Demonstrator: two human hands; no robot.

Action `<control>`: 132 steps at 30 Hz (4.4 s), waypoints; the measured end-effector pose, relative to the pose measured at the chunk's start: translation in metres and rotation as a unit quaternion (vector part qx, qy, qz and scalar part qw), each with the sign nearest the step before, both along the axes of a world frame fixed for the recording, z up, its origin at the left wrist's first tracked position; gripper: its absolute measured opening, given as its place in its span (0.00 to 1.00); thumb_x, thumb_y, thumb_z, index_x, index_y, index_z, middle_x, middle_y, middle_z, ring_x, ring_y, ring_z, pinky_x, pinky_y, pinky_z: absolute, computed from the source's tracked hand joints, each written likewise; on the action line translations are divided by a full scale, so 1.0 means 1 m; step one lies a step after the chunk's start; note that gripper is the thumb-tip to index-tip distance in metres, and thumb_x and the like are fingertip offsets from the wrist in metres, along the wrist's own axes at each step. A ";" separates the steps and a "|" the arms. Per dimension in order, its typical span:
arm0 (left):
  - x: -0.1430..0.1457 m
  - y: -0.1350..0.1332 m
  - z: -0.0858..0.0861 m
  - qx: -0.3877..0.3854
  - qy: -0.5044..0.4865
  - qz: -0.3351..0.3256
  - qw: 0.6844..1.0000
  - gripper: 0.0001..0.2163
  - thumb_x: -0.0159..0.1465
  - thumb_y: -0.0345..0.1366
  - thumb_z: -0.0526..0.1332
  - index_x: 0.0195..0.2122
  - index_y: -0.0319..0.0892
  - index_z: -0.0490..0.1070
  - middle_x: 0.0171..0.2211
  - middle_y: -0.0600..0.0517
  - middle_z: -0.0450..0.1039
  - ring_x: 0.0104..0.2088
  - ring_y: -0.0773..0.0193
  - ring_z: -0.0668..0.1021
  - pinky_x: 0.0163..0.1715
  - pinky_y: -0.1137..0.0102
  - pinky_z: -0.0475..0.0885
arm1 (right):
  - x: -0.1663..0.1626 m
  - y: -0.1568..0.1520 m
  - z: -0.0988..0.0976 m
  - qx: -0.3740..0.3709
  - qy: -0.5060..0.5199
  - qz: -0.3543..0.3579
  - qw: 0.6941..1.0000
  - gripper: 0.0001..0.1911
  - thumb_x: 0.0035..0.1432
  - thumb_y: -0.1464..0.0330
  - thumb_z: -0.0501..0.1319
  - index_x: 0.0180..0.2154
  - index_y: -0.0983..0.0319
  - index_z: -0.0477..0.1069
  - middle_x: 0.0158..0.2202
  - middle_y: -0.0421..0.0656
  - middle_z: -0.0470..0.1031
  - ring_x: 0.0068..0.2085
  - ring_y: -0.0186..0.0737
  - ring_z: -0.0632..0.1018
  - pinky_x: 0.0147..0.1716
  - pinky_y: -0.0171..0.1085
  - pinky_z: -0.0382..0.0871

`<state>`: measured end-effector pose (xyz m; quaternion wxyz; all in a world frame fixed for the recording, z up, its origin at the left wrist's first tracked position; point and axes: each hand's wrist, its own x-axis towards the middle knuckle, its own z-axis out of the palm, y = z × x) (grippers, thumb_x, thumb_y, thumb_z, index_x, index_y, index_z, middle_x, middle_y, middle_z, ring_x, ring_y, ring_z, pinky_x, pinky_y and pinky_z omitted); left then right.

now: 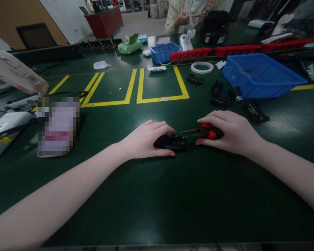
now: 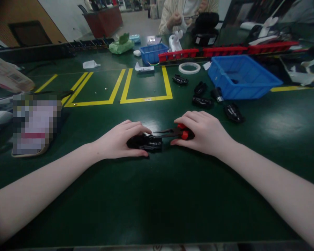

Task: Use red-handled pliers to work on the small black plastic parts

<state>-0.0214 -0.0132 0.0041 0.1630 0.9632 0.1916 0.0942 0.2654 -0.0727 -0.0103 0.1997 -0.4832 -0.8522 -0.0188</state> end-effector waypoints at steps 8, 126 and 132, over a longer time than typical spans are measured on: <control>0.000 -0.003 -0.002 0.060 -0.021 -0.010 0.998 0.16 0.65 0.46 0.64 0.47 0.40 0.69 0.42 0.51 0.74 0.38 0.61 0.77 0.39 0.69 0.67 | -0.002 -0.003 0.002 0.024 -0.036 0.004 0.999 0.31 0.57 0.40 0.55 0.45 0.58 0.74 0.42 0.50 0.77 0.39 0.50 0.77 0.37 0.48 0.70; 0.007 -0.014 -0.006 0.115 -0.036 0.042 0.992 0.16 0.64 0.44 0.66 0.48 0.40 0.69 0.40 0.51 0.77 0.38 0.60 0.81 0.37 0.66 0.74 | -0.035 -0.025 0.015 0.099 -0.175 -0.085 0.976 0.22 0.70 0.62 0.48 0.28 0.64 0.71 0.25 0.45 0.72 0.26 0.40 0.73 0.29 0.38 0.60; 0.006 -0.014 -0.006 0.117 -0.031 0.038 0.992 0.14 0.65 0.43 0.65 0.46 0.41 0.69 0.41 0.51 0.77 0.38 0.61 0.80 0.35 0.67 0.73 | -0.033 -0.026 0.018 0.091 -0.167 -0.090 0.978 0.23 0.70 0.60 0.48 0.29 0.64 0.72 0.26 0.46 0.73 0.27 0.40 0.73 0.28 0.37 0.60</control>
